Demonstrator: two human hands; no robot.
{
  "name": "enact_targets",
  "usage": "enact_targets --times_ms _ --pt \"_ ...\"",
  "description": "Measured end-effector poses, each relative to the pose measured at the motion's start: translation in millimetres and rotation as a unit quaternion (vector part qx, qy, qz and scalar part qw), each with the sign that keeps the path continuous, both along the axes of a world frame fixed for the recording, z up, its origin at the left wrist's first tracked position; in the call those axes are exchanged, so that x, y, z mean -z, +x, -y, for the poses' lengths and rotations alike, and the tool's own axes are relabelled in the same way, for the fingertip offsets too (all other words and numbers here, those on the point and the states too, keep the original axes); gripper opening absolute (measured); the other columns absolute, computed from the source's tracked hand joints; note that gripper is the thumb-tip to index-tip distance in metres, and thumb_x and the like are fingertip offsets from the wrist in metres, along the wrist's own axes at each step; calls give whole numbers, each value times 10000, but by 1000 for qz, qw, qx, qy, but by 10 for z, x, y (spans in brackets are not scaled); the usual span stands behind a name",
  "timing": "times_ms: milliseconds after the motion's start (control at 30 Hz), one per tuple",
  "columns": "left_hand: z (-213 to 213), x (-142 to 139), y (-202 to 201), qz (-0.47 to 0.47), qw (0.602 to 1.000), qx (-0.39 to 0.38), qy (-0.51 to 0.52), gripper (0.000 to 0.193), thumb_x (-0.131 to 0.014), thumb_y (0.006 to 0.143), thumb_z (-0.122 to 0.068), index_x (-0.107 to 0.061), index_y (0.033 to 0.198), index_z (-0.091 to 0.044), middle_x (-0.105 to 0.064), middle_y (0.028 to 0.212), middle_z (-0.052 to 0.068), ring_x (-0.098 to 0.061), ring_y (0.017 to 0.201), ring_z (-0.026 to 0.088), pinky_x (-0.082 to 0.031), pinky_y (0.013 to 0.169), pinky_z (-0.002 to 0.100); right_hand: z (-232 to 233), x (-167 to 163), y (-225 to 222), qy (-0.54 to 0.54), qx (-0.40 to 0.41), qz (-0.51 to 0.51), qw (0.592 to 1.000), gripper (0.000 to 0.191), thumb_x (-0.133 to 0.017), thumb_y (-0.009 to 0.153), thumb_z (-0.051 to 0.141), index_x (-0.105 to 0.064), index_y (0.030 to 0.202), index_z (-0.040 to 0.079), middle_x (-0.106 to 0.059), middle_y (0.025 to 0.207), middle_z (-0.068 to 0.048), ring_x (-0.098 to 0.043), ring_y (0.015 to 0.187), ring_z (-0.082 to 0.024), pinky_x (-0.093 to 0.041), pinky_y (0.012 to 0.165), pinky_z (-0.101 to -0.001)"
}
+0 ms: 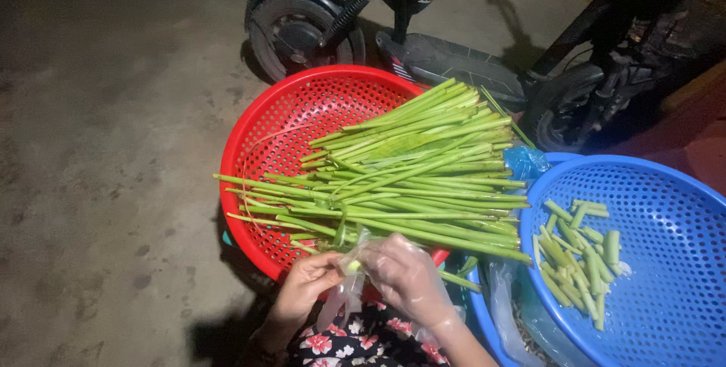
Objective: The person peels the outer skin from long green vegetable stems using a small plastic film as a tool. The peeled stems are placed in a red basket, and the removed skins are discarded into a blue basket.
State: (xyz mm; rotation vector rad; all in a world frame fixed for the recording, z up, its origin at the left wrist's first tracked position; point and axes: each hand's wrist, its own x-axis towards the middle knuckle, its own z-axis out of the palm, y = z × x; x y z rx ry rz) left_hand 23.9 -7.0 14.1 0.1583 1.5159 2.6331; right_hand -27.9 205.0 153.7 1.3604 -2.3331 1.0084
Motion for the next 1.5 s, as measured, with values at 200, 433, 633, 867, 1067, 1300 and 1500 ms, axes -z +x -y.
enact_targets --times_ms 200,433,633,867,1067,1300,1500 --pt "-117 -12 -7 12 985 55 164 249 -622 962 21 -682 1200 62 -746 1118 108 -690 989 153 -535 880 301 77 378 120 -201 9 283 938 163 -758 859 107 -755 992 12 -748 995 -102 -700 946 -226 -547 857 -346" --pt "-196 -49 -51 20 981 85 170 201 -610 995 19 -685 1175 69 -736 1097 123 -696 979 166 -544 886 307 69 769 243 -433 1 575 694 153 -746 858 35 -697 977 -47 -682 1046 -66 -648 951 -170 -516 853 -319" --pt "-307 -77 -54 61 981 83 166 190 -611 970 32 -671 1148 56 -733 1072 104 -697 956 149 -543 854 289 -66 868 291 -470 -27 631 617 186 -691 901 41 -627 1058 -33 -687 1060 -105 -663 967 -190 -546 870 -321" --pt "-343 -31 -73 35 983 140 112 206 -596 971 -51 -650 1150 34 -747 1018 113 -739 910 190 -581 849 320 -494 855 68 -645 -126 585 476 182 -564 1043 151 -594 1150 6 -624 1058 -95 -554 816 -147 -480 684 -278" --pt "-322 108 -41 156 988 13 -11 314 -629 941 -85 -681 1229 30 -761 1016 94 -663 789 128 -518 707 287 -1710 779 123 -600 113 394 688 225 -539 1079 161 -601 1236 12 -582 1084 -60 -542 874 -129 -483 758 -261" --pt "-551 118 -122 105 993 45 17 353 -562 1009 -148 -674 1275 55 -754 1054 91 -668 856 124 -519 757 286 -2302 277 176 -322 461 28 827 361 -711 930 54 -624 1276 0 -598 1158 -45 -613 956 -124 -518 839 -260" --pt "-643 48 -141 92 990 78 68 376 -518 1016 -154 -650 1300 55 -752 1098 77 -682 939 118 -531 859 281 -1236 113 414 -183 236 133 945 204 -765 846 135 -765 1038 66 -697 1120 -79 -664 1049 -239 -531 920 -367"
